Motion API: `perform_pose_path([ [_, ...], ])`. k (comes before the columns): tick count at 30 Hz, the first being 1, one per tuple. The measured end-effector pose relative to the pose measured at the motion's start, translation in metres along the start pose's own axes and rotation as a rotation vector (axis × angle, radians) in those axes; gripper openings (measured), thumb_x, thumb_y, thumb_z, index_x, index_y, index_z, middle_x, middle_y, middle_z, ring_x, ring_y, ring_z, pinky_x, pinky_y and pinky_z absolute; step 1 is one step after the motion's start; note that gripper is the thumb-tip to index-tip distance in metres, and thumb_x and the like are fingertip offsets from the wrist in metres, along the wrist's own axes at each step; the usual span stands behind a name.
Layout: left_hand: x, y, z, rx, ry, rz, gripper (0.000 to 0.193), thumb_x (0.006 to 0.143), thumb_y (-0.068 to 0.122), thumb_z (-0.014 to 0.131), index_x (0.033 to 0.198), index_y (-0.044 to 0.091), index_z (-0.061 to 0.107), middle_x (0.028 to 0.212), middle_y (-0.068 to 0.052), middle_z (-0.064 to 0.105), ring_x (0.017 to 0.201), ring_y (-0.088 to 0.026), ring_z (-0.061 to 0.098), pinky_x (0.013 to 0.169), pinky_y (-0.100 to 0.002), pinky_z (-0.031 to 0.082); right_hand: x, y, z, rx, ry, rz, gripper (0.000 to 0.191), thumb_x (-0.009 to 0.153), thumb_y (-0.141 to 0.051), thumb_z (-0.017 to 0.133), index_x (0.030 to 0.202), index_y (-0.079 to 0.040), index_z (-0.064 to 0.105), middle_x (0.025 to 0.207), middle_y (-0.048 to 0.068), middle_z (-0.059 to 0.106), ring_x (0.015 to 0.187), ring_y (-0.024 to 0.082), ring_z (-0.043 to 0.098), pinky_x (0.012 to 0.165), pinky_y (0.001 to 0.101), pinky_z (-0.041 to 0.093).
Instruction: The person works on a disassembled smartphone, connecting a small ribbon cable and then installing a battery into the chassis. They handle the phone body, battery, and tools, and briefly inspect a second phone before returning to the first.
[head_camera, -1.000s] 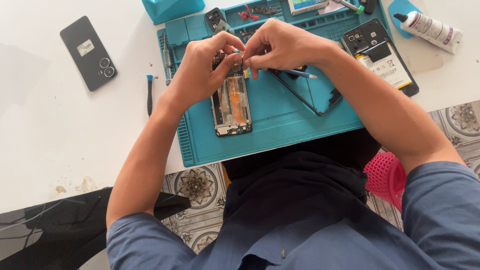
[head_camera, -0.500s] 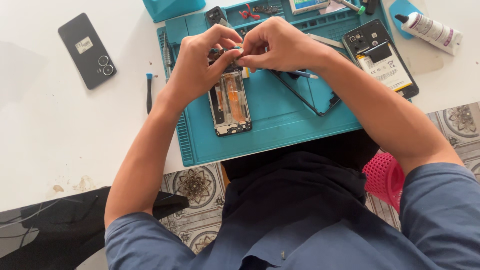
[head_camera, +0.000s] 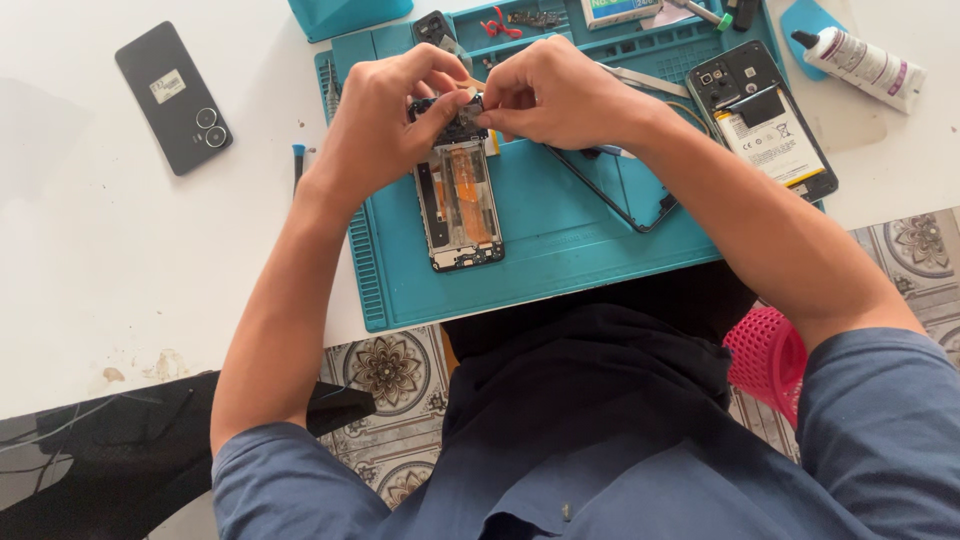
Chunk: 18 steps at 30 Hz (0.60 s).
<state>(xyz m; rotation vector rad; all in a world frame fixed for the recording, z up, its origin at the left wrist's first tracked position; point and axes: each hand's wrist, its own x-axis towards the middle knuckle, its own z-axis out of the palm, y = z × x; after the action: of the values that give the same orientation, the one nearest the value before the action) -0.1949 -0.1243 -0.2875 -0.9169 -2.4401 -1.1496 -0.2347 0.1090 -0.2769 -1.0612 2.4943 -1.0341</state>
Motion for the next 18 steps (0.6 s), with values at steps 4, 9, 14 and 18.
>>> perform_pose_path([
  [4, -0.008, -0.022, -0.001, 0.121, -0.055, -0.071, 0.018, 0.1, 0.021, 0.079, 0.104, 0.005, 0.074, 0.094, -0.013, 0.077, 0.085, -0.026, 0.075, 0.074, -0.037, 0.058, 0.01, 0.023, 0.018, -0.018, 0.063, -0.101, 0.019, 0.095, -0.02, 0.078, 0.098, -0.001, 0.076, 0.074, 0.006, 0.071, 0.064, 0.012, 0.065, 0.059, 0.0276, 0.051],
  [9, -0.013, -0.045, 0.003, 0.118, -0.096, -0.124, 0.016, 0.099, 0.02, 0.078, 0.101, 0.004, 0.075, 0.091, -0.013, 0.076, 0.08, -0.027, 0.074, 0.071, -0.037, 0.057, 0.023, 0.045, 0.038, -0.051, 0.089, -0.118, 0.018, 0.095, -0.019, 0.077, 0.101, -0.002, 0.076, 0.077, 0.007, 0.073, 0.064, 0.015, 0.066, 0.06, 0.0296, 0.051],
  [14, -0.017, -0.064, 0.011, 0.111, -0.084, -0.104, 0.015, 0.099, 0.018, 0.078, 0.101, 0.004, 0.075, 0.092, -0.013, 0.076, 0.081, -0.026, 0.075, 0.071, -0.036, 0.057, 0.031, 0.06, 0.047, -0.069, 0.054, -0.054, 0.018, 0.095, -0.02, 0.075, 0.102, -0.003, 0.075, 0.078, 0.007, 0.074, 0.065, 0.016, 0.068, 0.061, 0.0304, 0.053],
  [18, -0.019, -0.076, 0.016, 0.126, -0.115, -0.137, 0.013, 0.098, 0.017, 0.078, 0.099, 0.004, 0.076, 0.087, -0.013, 0.075, 0.074, -0.026, 0.072, 0.069, -0.038, 0.056, 0.038, 0.068, 0.054, -0.071, 0.04, -0.037, 0.019, 0.094, -0.021, 0.076, 0.101, -0.003, 0.075, 0.078, 0.008, 0.073, 0.066, 0.016, 0.068, 0.06, 0.03, 0.053],
])
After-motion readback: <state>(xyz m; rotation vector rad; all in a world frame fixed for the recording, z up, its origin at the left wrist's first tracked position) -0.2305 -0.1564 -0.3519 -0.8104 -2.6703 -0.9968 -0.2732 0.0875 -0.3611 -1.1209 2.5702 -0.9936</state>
